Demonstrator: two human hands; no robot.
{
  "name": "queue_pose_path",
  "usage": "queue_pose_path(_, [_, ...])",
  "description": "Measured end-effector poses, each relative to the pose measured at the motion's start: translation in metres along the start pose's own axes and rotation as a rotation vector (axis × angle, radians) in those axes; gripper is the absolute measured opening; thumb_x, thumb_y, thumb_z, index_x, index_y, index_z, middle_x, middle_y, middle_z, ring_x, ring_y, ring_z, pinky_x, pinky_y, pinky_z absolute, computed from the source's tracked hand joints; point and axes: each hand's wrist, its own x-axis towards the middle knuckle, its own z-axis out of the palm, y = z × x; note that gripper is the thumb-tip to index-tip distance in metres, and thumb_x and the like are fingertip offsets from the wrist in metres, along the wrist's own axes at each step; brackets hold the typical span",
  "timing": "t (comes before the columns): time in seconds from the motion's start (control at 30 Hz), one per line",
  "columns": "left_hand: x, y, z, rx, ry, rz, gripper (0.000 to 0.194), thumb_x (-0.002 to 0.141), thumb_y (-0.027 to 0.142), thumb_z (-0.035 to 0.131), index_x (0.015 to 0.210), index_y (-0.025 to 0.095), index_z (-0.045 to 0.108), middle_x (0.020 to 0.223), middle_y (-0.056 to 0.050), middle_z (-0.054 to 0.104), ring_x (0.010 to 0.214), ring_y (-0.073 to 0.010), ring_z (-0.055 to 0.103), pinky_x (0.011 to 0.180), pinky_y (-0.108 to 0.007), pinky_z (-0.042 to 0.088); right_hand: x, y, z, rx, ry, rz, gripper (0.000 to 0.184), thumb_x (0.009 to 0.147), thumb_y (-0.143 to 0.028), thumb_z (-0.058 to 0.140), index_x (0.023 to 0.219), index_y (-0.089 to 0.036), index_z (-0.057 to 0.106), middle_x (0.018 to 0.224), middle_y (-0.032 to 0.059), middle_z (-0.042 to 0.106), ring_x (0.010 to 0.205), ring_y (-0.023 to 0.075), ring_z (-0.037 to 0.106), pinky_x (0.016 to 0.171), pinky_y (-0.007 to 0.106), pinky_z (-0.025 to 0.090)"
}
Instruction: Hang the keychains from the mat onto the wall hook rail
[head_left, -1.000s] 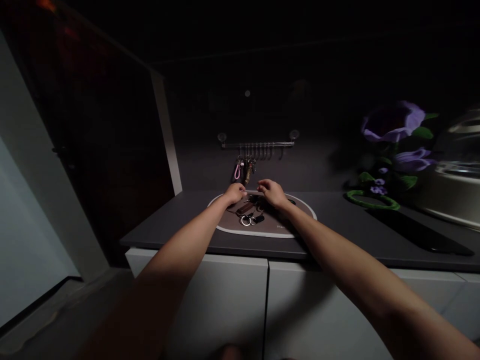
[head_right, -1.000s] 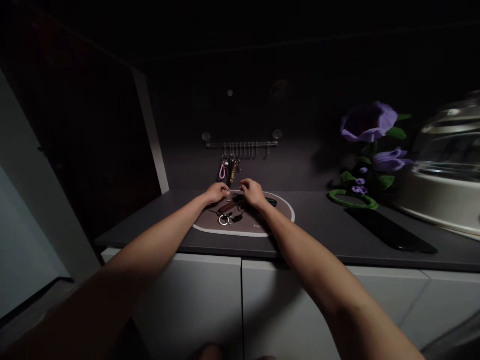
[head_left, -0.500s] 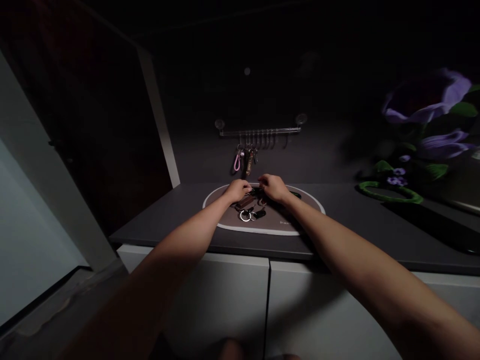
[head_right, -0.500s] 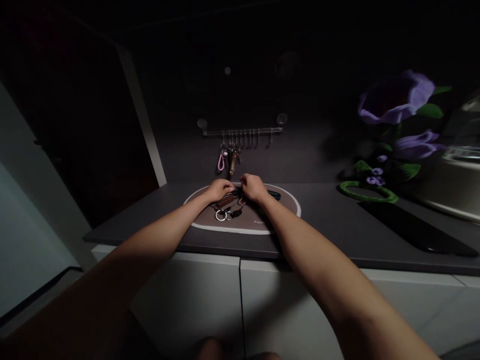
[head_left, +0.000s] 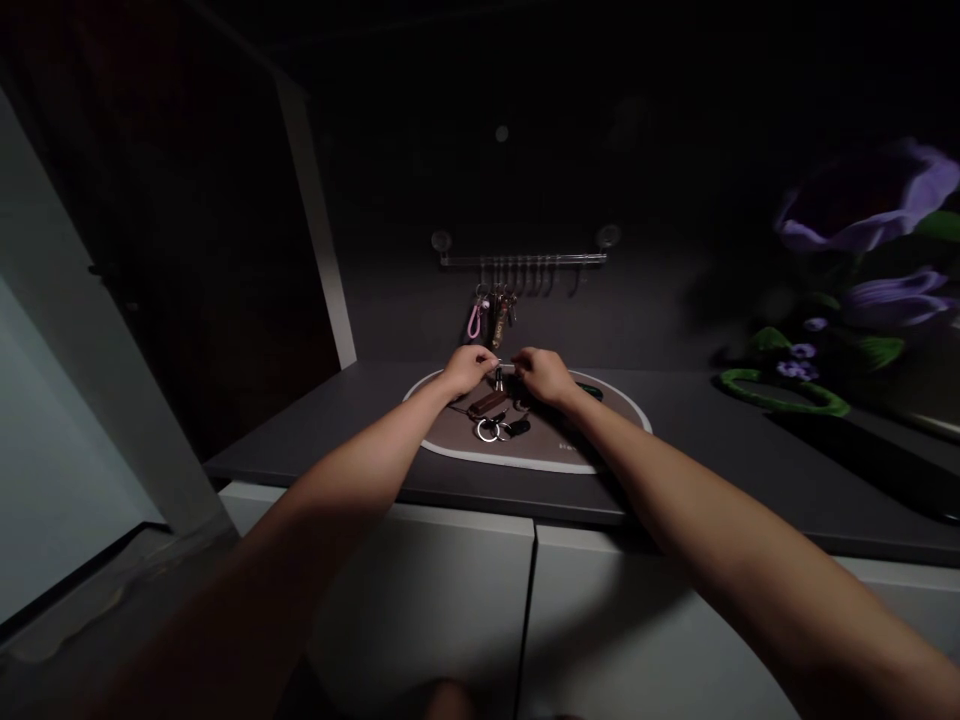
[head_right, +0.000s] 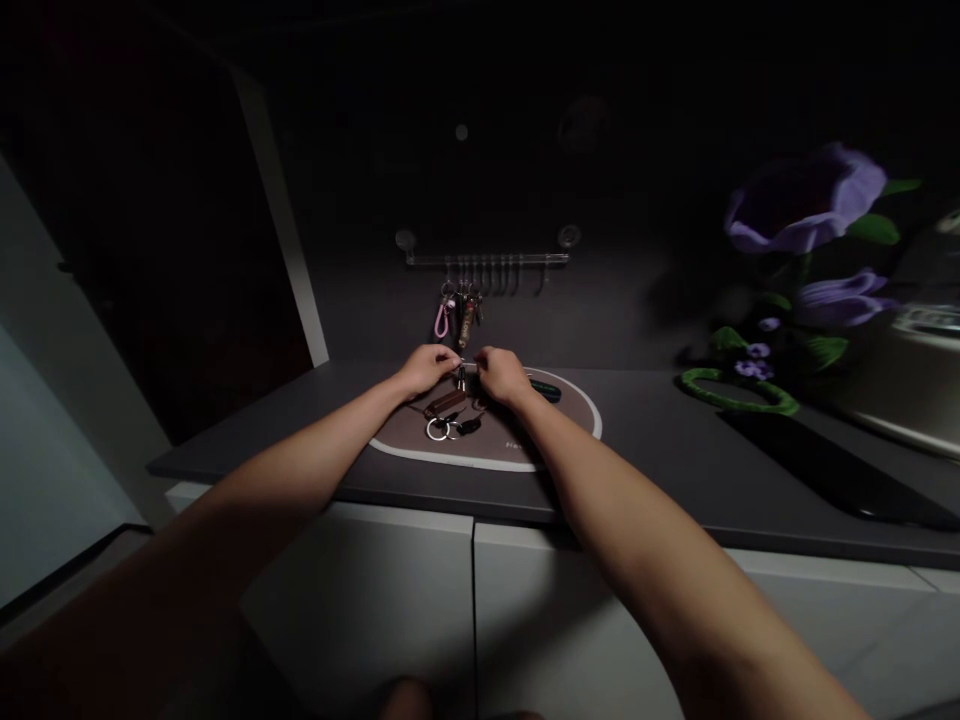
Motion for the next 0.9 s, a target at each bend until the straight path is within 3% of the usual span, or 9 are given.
queue_pose_path(0.2, [0.0,0.006,-0.001,-0.418,-0.022,-0.191,0.007,0.069,0.016,0.063,0.069,0.011,0.059,0.063,0.0,0.056,0.059,-0.0067,0.052,0.068,-0.026,0.046,0.0,-0.002,0.001,0.024,0.027,-0.03,0.026,0.079,-0.013,0.046,0.099,-0.015,0.062,0.099,0.0101,0.065,0.093,0.019,0.059,0.08,0.025,0.04])
queue_pose_path(0.4, [-0.003,0.013,-0.004,-0.623,0.004,-0.246,0.006,0.071,0.016,0.062,0.073,0.011,0.06,0.071,-0.001,0.059,0.063,-0.0054,0.053,0.075,-0.03,0.048,-0.001,-0.008,-0.001,0.113,0.106,-0.068,0.025,0.079,-0.017,0.048,0.101,-0.017,0.06,0.101,0.0082,0.064,0.094,0.0173,0.057,0.083,0.026,0.04])
queue_pose_path(0.6, [-0.004,0.017,-0.003,-0.751,0.001,-0.228,0.004,0.07,0.013,0.062,0.071,0.01,0.059,0.07,-0.002,0.06,0.068,-0.0077,0.056,0.079,-0.033,0.047,-0.004,-0.013,-0.005,0.256,0.179,-0.056,0.019,0.08,-0.025,0.048,0.092,-0.018,0.061,0.089,0.0044,0.064,0.084,0.0139,0.056,0.079,0.026,0.041])
queue_pose_path(0.9, [-0.005,0.018,0.0,-0.774,-0.025,-0.225,0.008,0.067,0.015,0.066,0.072,0.01,0.061,0.071,-0.002,0.061,0.07,-0.0082,0.056,0.08,-0.033,0.046,-0.004,-0.012,-0.004,0.41,0.173,-0.056,0.017,0.075,-0.03,0.052,0.081,-0.017,0.061,0.077,0.002,0.062,0.072,0.0118,0.055,0.073,0.024,0.041])
